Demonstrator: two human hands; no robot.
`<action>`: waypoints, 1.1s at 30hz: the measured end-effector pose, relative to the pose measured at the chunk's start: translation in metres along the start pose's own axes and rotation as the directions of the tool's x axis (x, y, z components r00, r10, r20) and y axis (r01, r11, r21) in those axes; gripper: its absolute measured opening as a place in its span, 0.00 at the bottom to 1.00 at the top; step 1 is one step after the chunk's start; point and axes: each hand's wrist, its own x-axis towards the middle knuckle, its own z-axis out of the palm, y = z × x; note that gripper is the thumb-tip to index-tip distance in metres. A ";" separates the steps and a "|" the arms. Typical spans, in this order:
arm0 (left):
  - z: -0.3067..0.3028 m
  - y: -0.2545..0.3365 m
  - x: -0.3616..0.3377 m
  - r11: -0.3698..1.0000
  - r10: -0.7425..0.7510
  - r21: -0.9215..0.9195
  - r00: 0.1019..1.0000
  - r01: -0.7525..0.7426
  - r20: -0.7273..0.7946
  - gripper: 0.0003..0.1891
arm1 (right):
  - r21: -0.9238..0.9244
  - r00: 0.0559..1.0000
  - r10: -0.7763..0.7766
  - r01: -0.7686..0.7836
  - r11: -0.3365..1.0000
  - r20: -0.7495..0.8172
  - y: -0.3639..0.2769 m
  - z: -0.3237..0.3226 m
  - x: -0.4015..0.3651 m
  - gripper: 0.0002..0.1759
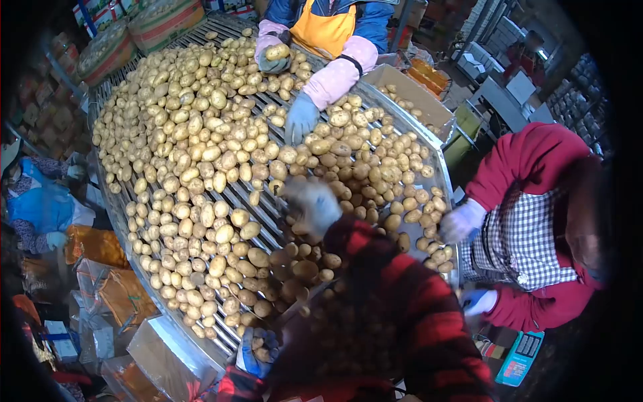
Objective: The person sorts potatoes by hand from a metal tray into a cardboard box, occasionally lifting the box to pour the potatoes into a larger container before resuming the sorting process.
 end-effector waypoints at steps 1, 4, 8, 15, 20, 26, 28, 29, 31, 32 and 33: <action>0.004 -0.002 -0.001 0.985 0.053 0.166 0.996 -0.042 -0.068 0.16 | -0.066 0.995 0.064 -0.068 0.995 -0.072 0.036 0.002 0.021 0.27; -0.025 0.003 0.003 0.993 0.064 0.093 0.997 -0.067 0.032 0.16 | -0.558 0.974 0.190 -0.224 0.799 -0.120 0.120 0.014 0.068 0.28; -0.011 0.006 -0.013 0.946 0.153 0.312 0.971 -0.091 -0.183 0.17 | -0.455 0.810 0.536 -0.395 0.798 0.236 0.156 0.003 0.133 0.35; -0.034 0.004 -0.001 0.815 0.296 0.478 0.944 -0.328 0.143 0.11 | -0.322 0.848 0.464 -0.378 0.868 0.257 0.090 -0.009 0.031 0.26; -0.086 -0.003 0.005 0.903 0.070 0.430 0.992 -0.018 -0.105 0.15 | -0.304 0.936 0.353 -0.330 0.894 0.020 0.077 0.002 0.105 0.23; -0.052 0.007 -0.027 0.787 0.206 0.607 0.974 -0.110 -0.091 0.22 | -0.243 0.774 0.577 -0.526 0.815 0.262 0.123 0.066 0.180 0.32; -0.069 0.007 -0.019 0.992 -0.008 0.127 1.000 0.005 0.018 0.19 | -0.270 0.838 0.528 -0.481 0.834 0.139 0.121 0.071 0.159 0.25; -0.068 0.000 -0.020 0.729 0.271 0.654 0.963 -0.200 -0.008 0.18 | -0.308 0.830 0.534 -0.471 0.827 0.164 0.113 0.065 0.145 0.23; -0.074 0.002 -0.012 0.324 0.317 0.888 0.922 -0.326 0.223 0.18 | -0.366 0.828 0.508 -0.408 0.836 0.237 0.074 0.046 0.114 0.24; -0.078 0.002 -0.007 -0.157 0.257 0.894 0.856 -0.420 0.448 0.19 | -0.223 0.851 0.406 -0.348 0.911 0.332 0.070 0.043 0.097 0.30; -0.021 -0.006 -0.024 0.178 0.349 0.907 0.886 -0.382 0.305 0.21 | -0.051 0.856 0.409 -0.415 0.908 0.316 0.058 0.038 0.080 0.33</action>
